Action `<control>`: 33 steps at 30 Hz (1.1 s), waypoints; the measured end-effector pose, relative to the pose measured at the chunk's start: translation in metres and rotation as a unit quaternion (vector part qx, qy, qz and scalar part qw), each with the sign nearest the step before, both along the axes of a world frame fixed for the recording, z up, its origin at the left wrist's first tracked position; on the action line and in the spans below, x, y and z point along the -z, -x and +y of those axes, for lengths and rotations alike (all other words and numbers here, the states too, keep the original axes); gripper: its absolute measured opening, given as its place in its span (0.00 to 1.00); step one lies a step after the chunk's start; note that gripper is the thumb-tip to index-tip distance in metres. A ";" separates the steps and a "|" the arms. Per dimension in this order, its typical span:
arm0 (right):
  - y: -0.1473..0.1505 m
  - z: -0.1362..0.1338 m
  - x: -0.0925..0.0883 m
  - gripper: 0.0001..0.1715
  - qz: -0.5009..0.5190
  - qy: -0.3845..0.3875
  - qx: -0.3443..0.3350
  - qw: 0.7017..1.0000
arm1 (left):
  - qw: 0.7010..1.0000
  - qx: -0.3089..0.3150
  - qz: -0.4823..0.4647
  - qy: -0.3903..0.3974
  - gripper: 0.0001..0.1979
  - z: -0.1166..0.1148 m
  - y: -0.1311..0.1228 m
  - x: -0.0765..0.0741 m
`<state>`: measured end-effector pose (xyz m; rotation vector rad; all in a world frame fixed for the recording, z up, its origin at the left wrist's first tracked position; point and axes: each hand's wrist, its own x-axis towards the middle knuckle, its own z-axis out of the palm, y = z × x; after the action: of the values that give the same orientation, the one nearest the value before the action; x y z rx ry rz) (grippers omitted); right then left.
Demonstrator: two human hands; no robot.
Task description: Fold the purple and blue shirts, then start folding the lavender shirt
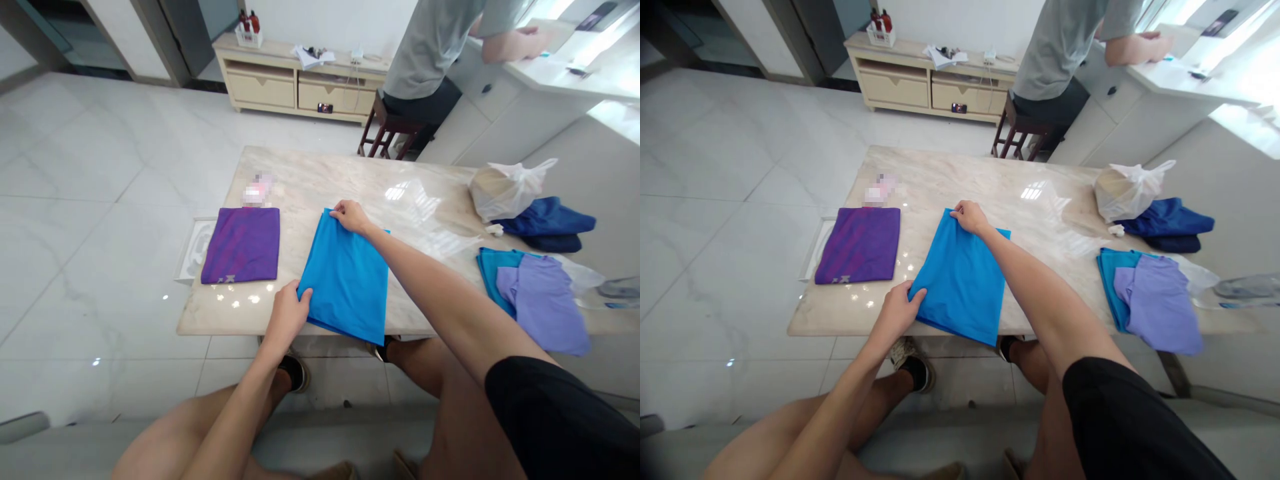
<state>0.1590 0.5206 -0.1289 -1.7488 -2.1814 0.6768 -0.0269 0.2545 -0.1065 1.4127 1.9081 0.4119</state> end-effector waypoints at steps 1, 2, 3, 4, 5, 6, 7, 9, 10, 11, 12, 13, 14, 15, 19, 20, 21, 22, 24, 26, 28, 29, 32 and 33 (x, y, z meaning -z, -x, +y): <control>0.000 0.001 -0.002 0.12 -0.012 0.003 0.003 1.000 | 1.000 0.003 0.013 0.005 0.12 0.002 0.000 0.000; -0.002 0.001 -0.005 0.13 -0.025 0.005 0.002 1.000 | 0.999 0.007 0.028 0.012 0.12 0.004 0.001 0.000; -0.005 0.003 -0.009 0.15 -0.037 0.007 0.001 0.999 | 0.999 0.013 0.042 0.020 0.14 0.006 0.001 0.000; -0.011 0.004 -0.014 0.17 -0.048 0.009 -0.001 0.999 | 0.998 0.017 0.054 0.027 0.16 0.007 0.001 0.000; -0.019 0.006 -0.021 0.18 -0.059 0.014 -0.001 0.998 | 0.997 0.021 0.062 0.031 0.19 0.009 0.000 0.000; -0.030 0.008 -0.028 0.20 -0.071 0.020 0.000 0.997 | 0.997 0.024 0.070 0.030 0.21 0.009 0.000 0.001; -0.042 0.008 -0.036 0.21 -0.085 0.029 0.001 0.996 | 0.996 0.026 0.079 0.025 0.23 0.010 -0.001 0.002; -0.071 0.005 -0.047 0.22 -0.123 0.050 -0.006 0.991 | 0.994 0.033 0.100 0.005 0.25 0.009 -0.003 0.004; -0.085 0.002 -0.051 0.22 -0.144 0.061 -0.012 0.988 | 0.993 0.038 0.111 -0.005 0.25 0.008 -0.004 0.005; -0.099 -0.003 -0.052 0.23 -0.163 0.073 -0.017 0.984 | 0.992 0.042 0.121 -0.013 0.24 0.007 -0.005 0.006; -0.111 -0.009 -0.051 0.23 -0.177 0.083 -0.023 0.980 | 0.990 0.047 0.130 -0.018 0.24 0.006 -0.006 0.007; -0.122 -0.016 -0.048 0.23 -0.185 0.090 -0.027 0.978 | 0.989 0.051 0.138 -0.021 0.25 0.005 -0.006 0.007; -0.130 -0.022 -0.044 0.22 -0.187 0.092 -0.029 0.978 | 0.988 0.054 0.145 -0.022 0.25 0.005 -0.006 0.007; -0.137 -0.027 -0.039 0.21 -0.186 0.089 -0.027 0.978 | 0.987 0.056 0.150 -0.021 0.26 0.005 -0.006 0.007; -0.150 -0.039 -0.025 0.19 -0.158 0.082 -0.001 0.984 | 0.983 0.060 0.176 -0.009 0.29 0.008 -0.006 0.004; -0.151 -0.040 -0.024 0.20 -0.145 0.085 0.005 0.986 | 0.981 0.063 0.184 -0.003 0.29 0.009 -0.007 0.002; -0.152 -0.041 -0.023 0.20 -0.136 0.089 0.012 0.987 | 0.979 0.068 0.193 0.004 0.29 0.011 -0.007 0.001; -0.152 -0.043 -0.023 0.20 -0.133 0.091 0.020 0.987 | 0.976 0.075 0.203 0.012 0.29 0.012 -0.007 0.000; -0.150 -0.047 -0.024 0.19 -0.152 0.090 0.041 0.983 | 0.968 0.092 0.231 0.027 0.29 0.012 -0.008 -0.002; -0.147 -0.054 -0.028 0.18 -0.186 0.061 0.067 0.978 | 0.958 0.103 0.263 0.043 0.29 0.012 -0.007 -0.007; -0.142 -0.064 -0.035 0.20 -0.208 0.006 0.071 0.976 | 0.948 0.106 0.294 0.063 0.30 0.010 -0.004 -0.013; -0.139 -0.069 -0.040 0.22 -0.214 -0.020 0.063 0.975 | 0.943 0.103 0.308 0.072 0.30 0.008 -0.002 -0.017; -0.128 -0.087 -0.062 0.24 -0.223 -0.040 0.021 0.974 | 0.935 0.087 0.337 0.067 0.29 0.005 0.006 -0.026; -0.124 -0.094 -0.071 0.24 -0.226 -0.032 0.009 0.974 | 0.934 0.087 0.340 0.061 0.28 0.005 0.009 -0.028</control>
<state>0.2827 0.4265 -0.0576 -2.0430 -2.4295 0.2100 -0.0359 0.2592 -0.0781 1.7684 2.2509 -0.3290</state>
